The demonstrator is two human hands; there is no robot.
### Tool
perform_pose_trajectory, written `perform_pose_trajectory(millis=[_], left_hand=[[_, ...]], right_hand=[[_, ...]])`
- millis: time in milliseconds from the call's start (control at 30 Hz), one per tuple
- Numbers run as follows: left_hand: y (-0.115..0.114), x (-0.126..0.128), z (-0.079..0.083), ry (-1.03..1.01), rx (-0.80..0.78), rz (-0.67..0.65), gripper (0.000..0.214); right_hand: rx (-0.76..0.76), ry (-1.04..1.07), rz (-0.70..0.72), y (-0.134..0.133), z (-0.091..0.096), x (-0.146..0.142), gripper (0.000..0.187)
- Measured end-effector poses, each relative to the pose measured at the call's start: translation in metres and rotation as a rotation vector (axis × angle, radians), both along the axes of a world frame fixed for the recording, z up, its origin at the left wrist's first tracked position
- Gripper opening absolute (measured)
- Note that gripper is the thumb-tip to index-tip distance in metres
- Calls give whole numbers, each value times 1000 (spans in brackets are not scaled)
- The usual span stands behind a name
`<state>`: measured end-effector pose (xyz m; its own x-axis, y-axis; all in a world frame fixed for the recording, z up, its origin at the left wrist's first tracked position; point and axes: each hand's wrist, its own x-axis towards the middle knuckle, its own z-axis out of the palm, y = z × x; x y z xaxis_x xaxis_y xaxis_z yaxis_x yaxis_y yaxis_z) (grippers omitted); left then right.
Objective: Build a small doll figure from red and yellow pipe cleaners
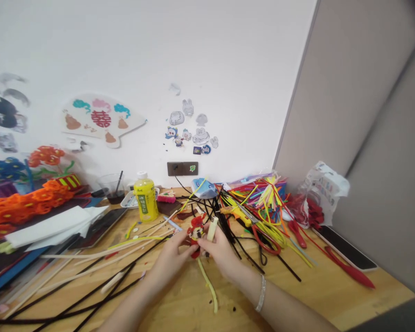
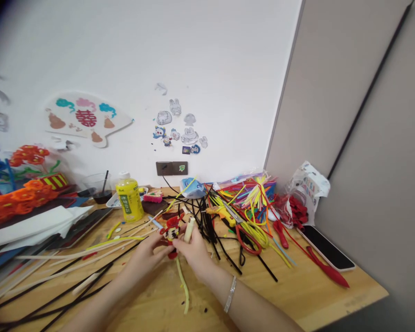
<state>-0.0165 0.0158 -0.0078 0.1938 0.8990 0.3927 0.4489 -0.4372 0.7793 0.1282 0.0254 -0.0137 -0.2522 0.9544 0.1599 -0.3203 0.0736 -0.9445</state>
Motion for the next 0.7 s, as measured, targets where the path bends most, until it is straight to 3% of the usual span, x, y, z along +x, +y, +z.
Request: perform_pose_trajectory(millis=[133,300,500,700], left_hand=[[16,-24,-5,-20,-25,82,21],[27,-46,-13,8,-57,58,23],[29,-50,-21,25,-64,73,27],[26,-48,-20,46,-71,80,28]], right_hand=[[16,-1,-15,3,1,8,21],[-39,28,-23,4,3,18,20],[-70,43,-38,7,0,24,17],[-104,38,-46,3,7,28,18]])
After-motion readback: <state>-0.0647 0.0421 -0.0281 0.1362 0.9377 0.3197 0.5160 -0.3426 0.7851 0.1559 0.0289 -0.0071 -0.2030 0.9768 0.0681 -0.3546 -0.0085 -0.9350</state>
